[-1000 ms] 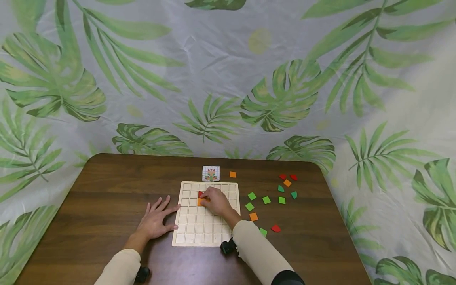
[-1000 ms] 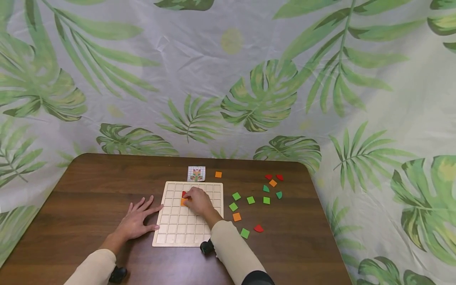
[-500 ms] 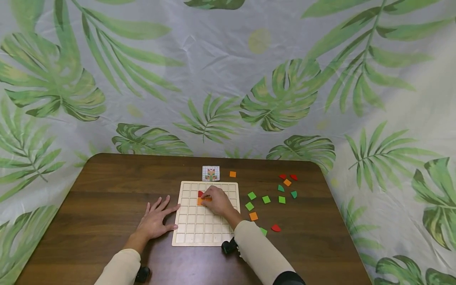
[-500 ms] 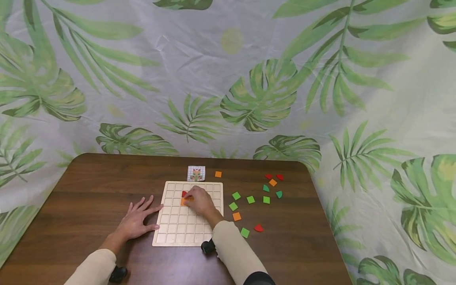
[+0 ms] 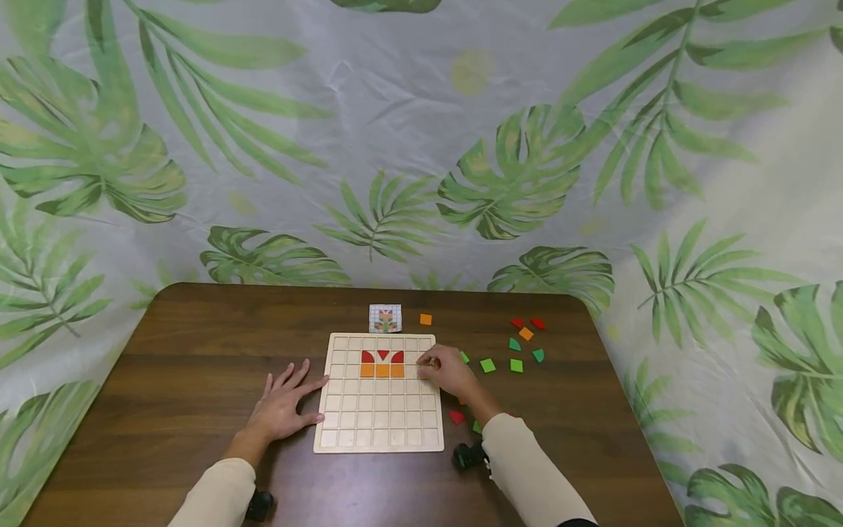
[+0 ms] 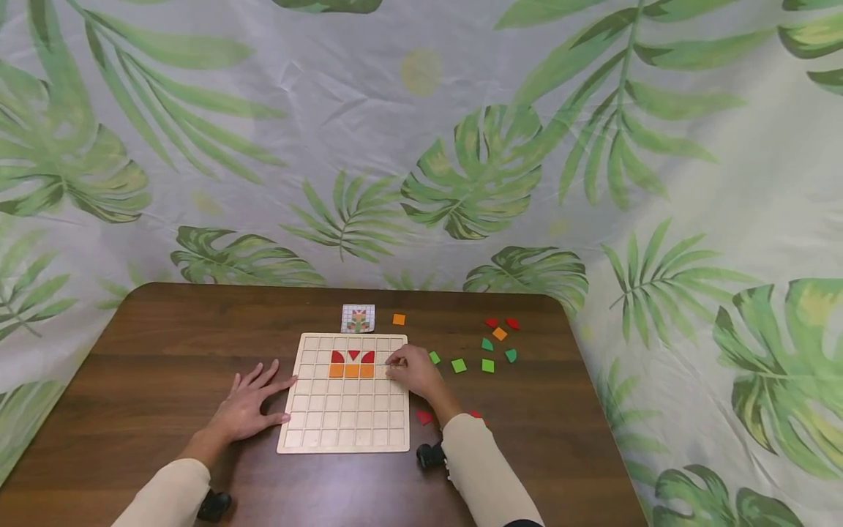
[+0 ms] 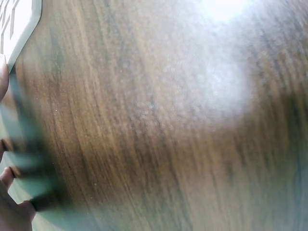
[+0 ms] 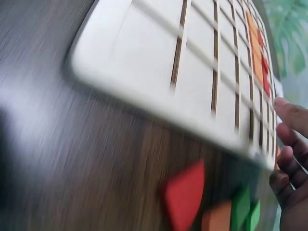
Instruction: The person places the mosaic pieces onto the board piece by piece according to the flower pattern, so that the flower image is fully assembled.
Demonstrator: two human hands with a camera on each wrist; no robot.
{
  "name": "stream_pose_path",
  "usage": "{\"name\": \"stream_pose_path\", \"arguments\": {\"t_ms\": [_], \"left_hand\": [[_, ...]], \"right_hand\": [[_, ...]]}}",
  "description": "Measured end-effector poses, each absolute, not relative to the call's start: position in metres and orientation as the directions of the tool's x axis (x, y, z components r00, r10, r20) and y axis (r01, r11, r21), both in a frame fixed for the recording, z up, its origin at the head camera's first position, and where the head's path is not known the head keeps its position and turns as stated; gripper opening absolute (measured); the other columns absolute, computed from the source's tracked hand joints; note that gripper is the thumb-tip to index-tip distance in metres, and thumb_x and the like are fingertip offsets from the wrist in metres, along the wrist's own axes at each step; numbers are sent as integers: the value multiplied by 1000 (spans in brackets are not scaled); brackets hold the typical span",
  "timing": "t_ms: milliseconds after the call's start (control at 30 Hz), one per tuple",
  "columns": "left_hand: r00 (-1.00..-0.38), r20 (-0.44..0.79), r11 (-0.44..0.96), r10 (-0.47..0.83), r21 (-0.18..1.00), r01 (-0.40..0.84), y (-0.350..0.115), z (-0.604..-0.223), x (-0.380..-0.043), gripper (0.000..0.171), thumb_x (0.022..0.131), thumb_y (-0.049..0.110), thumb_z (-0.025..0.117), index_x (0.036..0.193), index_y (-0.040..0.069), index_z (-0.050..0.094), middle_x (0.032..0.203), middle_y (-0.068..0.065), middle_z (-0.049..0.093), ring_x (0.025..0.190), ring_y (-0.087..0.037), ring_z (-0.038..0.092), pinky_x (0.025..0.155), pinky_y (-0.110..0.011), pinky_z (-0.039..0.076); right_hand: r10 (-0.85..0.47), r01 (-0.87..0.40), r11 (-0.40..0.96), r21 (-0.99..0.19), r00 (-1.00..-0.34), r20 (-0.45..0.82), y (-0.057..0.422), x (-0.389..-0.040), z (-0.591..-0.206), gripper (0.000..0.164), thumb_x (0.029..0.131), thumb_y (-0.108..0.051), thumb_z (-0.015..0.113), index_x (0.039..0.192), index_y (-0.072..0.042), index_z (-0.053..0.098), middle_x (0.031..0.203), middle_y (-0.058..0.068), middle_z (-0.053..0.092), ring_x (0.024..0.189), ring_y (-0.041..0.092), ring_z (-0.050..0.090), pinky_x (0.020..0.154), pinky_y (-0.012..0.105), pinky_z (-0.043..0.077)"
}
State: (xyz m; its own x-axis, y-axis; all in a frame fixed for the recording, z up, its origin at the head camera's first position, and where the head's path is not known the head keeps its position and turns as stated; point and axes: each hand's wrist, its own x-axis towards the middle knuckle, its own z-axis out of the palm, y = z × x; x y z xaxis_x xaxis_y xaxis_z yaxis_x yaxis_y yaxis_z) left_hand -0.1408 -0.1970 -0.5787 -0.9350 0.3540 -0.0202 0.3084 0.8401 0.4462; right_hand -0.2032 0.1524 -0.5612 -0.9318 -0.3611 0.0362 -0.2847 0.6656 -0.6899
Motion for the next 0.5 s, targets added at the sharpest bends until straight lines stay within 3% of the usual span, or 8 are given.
{"name": "stream_pose_path", "arguments": {"t_ms": [500], "left_hand": [[-938,-40,849,345,440,293,-197,-581,-142,70,78,48,74,140,23,53,154,-20,29,140,-49,20,107,-71,6]], "right_hand": [[-327,-188,671,-718,-943,-60,232,-183,-563,12,78,-12,80,86,-7,73,76,-4,60,61,9,46,55,22,39]]}}
